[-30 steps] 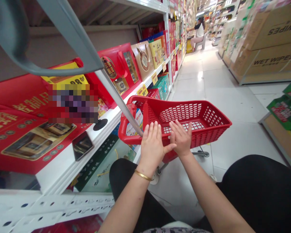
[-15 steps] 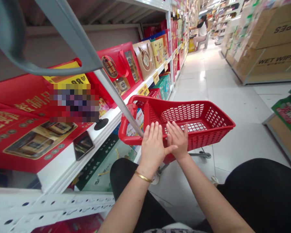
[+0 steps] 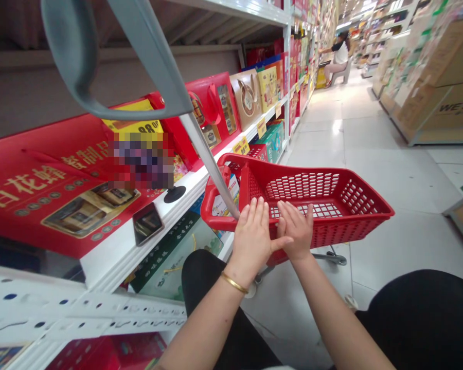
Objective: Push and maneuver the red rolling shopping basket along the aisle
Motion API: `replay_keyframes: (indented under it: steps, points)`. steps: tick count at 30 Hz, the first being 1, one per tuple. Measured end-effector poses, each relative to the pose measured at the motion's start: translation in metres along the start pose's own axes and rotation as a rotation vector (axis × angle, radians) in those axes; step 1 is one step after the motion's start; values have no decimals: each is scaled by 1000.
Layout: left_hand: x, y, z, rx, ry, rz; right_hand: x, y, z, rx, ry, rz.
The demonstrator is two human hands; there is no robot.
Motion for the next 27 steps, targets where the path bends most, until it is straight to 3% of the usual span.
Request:
replay_keyframes:
  steps: [5,8,12,14,16,18,22,24,27]
  points:
    - [3,-1,-2,15,-9,-10,51,15,-4,136,-215,72]
    - [5,0,-4,13,2,-10,38,12,-5,113,-231,30]
    - [4,0,-4,-2,21,-13,-13,-1,0,-25,-60,-76]
    - [2,1,-3,-5,25,-19,-22,-2,2,-42,-12,-91]
    - [1,1,-1,0,25,-23,-12,0,3,-18,15,-65]
    - [1,1,-1,8,21,-25,13,4,2,38,-13,-15]
    - [4,-1,-3,24,25,-22,61,12,0,149,-211,45]
    - [5,-2,-5,40,31,-16,61,12,-1,148,-262,39]
    - [6,-3,-6,49,38,-12,26,5,-4,54,-172,-7]
Point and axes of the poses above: each hand's wrist, its own z-axis away from the middle knuckle, its own y-axis out of the back of the hand, x = y × z, the point moved 5 cm from there along -z, towards the middle knuckle, and after that the axes turned 8 degrees about -y, right-handed, at the moved point
